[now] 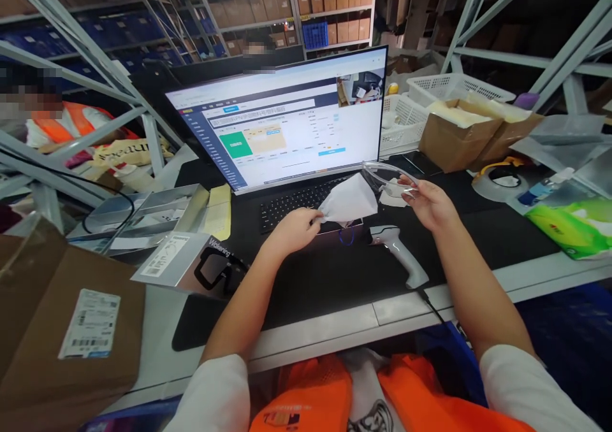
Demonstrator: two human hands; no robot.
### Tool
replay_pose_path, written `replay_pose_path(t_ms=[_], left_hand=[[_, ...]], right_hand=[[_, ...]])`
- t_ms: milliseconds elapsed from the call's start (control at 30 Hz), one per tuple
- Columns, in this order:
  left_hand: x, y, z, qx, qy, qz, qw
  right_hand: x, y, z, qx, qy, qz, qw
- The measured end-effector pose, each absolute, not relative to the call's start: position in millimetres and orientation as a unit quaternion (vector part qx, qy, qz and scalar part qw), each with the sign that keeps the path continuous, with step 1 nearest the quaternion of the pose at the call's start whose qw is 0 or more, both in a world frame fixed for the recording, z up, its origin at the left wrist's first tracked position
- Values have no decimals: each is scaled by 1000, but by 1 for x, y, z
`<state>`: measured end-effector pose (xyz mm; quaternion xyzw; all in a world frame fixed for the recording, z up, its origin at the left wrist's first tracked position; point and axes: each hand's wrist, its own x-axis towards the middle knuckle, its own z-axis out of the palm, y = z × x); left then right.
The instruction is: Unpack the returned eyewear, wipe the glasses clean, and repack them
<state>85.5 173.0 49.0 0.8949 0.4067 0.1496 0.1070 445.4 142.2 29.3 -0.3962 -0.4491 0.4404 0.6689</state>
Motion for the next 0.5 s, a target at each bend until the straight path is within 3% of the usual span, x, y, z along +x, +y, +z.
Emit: replay_pose_path(t_ms=[233, 500], left_hand=[[120, 171, 57, 894, 445, 51, -2], [111, 184, 52, 889, 451, 53, 55]], right_hand=[[432, 140, 26, -394, -498, 405, 658], [416, 122, 34, -378, -640, 254, 619]])
